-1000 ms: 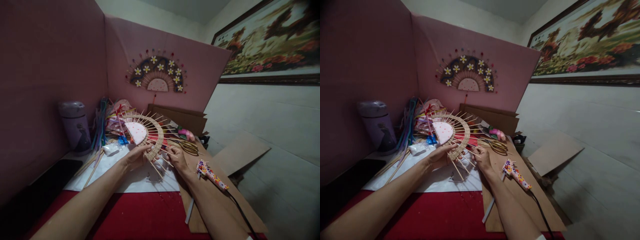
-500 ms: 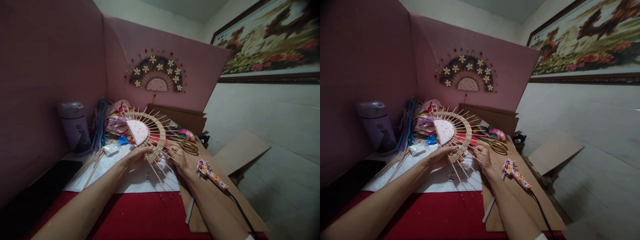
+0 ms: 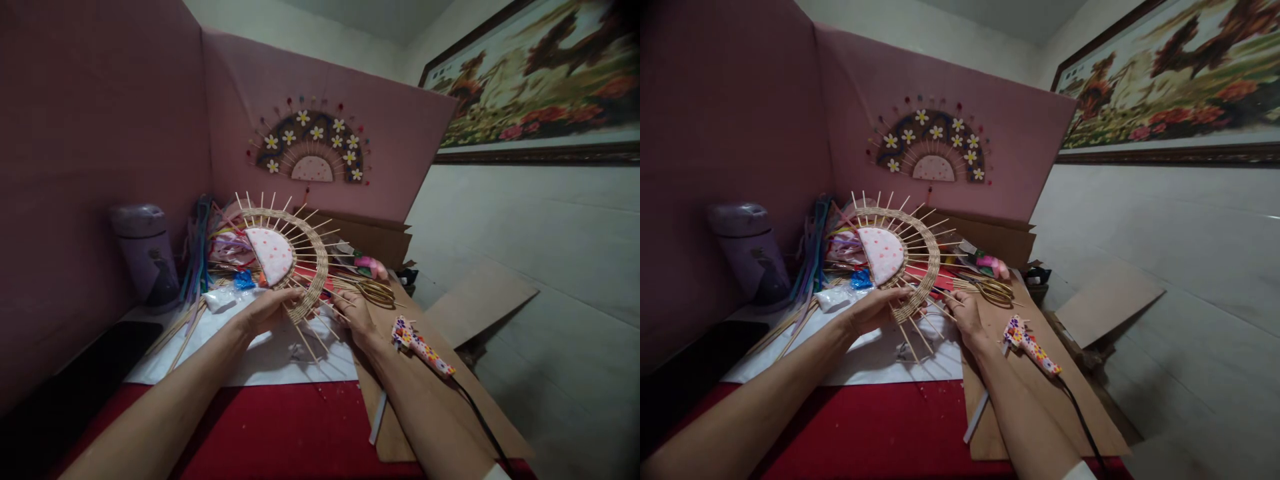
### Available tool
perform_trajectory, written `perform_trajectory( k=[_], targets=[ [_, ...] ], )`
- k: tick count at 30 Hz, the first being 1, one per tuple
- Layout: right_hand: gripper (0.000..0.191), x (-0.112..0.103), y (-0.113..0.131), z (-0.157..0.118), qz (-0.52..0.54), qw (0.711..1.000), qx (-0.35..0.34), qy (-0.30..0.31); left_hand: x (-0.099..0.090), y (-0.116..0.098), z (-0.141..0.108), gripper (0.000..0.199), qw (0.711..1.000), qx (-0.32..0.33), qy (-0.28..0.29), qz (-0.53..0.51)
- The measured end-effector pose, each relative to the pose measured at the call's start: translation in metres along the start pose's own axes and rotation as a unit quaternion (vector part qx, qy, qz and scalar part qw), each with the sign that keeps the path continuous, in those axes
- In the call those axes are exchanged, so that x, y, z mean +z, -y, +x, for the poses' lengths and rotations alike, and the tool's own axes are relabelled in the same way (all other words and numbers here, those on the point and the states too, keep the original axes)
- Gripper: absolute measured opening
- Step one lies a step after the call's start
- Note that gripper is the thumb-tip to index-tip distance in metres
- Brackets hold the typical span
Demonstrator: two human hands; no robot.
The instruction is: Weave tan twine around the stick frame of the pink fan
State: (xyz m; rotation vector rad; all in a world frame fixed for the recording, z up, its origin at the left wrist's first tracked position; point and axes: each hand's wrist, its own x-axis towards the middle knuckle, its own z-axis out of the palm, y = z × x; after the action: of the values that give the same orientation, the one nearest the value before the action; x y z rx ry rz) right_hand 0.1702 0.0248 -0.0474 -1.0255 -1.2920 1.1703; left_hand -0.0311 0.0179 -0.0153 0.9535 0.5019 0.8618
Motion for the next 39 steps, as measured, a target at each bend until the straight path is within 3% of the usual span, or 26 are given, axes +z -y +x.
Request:
perform_trajectory(
  k=[10, 29, 39],
  targets=[
    [0.042, 0.000, 0.006, -0.004, 0.028, 0.993, 0.091, 0.075, -0.002, -0.004, 0.001, 0.020, 0.999, 0.024, -0.038, -0.024],
    [0.033, 0.002, 0.003, 0.000, -0.015, 0.999, -0.020, -0.040, -0.008, -0.004, 0.006, 0.019, 0.997, 0.030, -0.066, -0.013],
    [0.028, 0.003, 0.006, -0.001, -0.009, 0.999, -0.017, -0.048, -0.011, -0.001, 0.006, 0.021, 0.997, 0.032, -0.064, -0.007]
  ],
)
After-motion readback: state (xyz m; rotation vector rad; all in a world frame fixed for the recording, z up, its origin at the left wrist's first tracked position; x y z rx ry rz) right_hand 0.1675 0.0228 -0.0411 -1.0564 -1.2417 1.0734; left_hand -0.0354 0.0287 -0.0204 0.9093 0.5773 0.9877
